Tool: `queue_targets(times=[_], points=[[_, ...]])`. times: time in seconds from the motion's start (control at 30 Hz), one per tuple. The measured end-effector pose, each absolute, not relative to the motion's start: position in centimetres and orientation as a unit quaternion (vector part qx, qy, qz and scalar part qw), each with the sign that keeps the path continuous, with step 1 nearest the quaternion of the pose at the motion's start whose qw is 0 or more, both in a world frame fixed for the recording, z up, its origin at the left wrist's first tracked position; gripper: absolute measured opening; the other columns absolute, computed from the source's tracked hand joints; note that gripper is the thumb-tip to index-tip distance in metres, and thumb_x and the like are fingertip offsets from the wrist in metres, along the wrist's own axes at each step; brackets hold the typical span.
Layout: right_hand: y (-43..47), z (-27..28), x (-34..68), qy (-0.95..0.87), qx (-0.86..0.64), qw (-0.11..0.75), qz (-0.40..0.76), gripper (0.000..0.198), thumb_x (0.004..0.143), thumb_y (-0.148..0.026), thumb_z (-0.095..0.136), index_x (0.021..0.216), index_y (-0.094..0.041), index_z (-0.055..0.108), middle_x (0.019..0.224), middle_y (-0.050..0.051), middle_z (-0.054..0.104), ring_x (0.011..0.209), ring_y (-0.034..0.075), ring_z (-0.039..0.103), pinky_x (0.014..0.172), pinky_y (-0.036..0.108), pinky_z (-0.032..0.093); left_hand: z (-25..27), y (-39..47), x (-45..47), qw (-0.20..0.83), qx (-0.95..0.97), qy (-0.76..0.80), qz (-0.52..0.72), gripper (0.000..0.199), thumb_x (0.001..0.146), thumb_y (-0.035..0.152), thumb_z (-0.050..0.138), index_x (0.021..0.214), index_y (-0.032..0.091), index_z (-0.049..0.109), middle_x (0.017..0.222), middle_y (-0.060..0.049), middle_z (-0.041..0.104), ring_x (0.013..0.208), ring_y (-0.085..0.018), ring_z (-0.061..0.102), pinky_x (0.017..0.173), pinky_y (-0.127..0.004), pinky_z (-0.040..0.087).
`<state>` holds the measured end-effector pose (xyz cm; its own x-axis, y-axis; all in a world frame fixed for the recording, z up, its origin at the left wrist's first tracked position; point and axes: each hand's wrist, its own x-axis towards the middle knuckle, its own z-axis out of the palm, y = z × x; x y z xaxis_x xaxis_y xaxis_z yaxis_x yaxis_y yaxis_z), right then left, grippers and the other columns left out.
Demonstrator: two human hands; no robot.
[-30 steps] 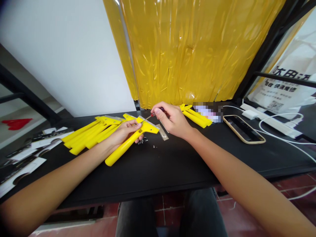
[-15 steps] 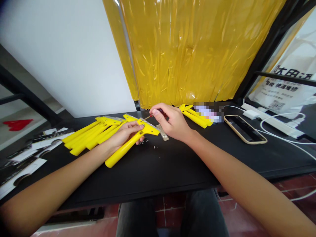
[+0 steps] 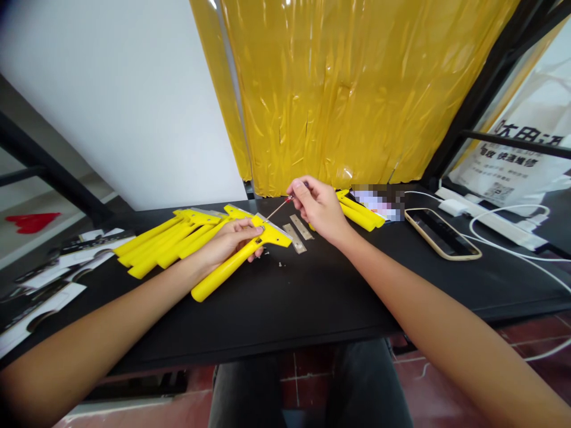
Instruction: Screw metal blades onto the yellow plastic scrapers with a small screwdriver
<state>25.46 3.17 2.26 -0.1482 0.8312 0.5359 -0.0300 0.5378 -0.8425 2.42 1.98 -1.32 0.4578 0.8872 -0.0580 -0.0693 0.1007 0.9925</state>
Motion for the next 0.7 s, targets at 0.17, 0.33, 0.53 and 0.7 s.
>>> queue_targets(times=[0.17,0.33,0.53,0.7], points=[[3.36,2.34,25.61,-0.647,-0.317,0.566,0.402,0.035,0.091,-0.054,0.061,0.084,-0.020,0.063,0.062,-0.004,0.050,0.044,0.006,0.041,0.036,0.020,0.031,-1.46,2.00,2.38,0.641,0.566,0.365,0.368,0.022,0.085,0.031,0.073,0.091,0.015,0.060,0.064,-0.008,0.069,0.056,-0.018,0.067,0.044,-0.022,0.051],[3.38,2.30,25.65,-0.646,-0.316,0.562,0.408,0.035,0.091,-0.054,0.061,0.084,-0.020,0.063,0.063,-0.004,0.051,0.044,0.006,0.042,0.036,0.020,0.031,-1.33,1.89,2.45,0.638,0.569,0.366,0.367,0.021,0.085,0.029,0.073,0.091,0.014,0.059,0.065,-0.008,0.070,0.055,-0.018,0.066,0.045,-0.023,0.051],[3.38,2.39,25.66,-0.639,-0.313,0.568,0.413,0.034,0.091,-0.053,0.062,0.085,-0.020,0.064,0.062,-0.004,0.051,0.045,0.006,0.042,0.036,0.020,0.031,-1.12,1.76,2.59,0.637,0.572,0.370,0.360,0.020,0.085,0.030,0.072,0.087,0.015,0.058,0.061,-0.008,0.069,0.052,-0.017,0.065,0.044,-0.022,0.050],[3.23,2.63,25.52,-0.617,-0.300,0.582,0.437,0.032,0.089,-0.051,0.065,0.084,-0.019,0.064,0.062,-0.003,0.052,0.045,0.007,0.043,0.036,0.020,0.034,-1.18,1.79,2.59,0.638,0.570,0.368,0.363,0.020,0.084,0.028,0.073,0.090,0.015,0.059,0.064,-0.009,0.070,0.054,-0.018,0.066,0.043,-0.023,0.051]])
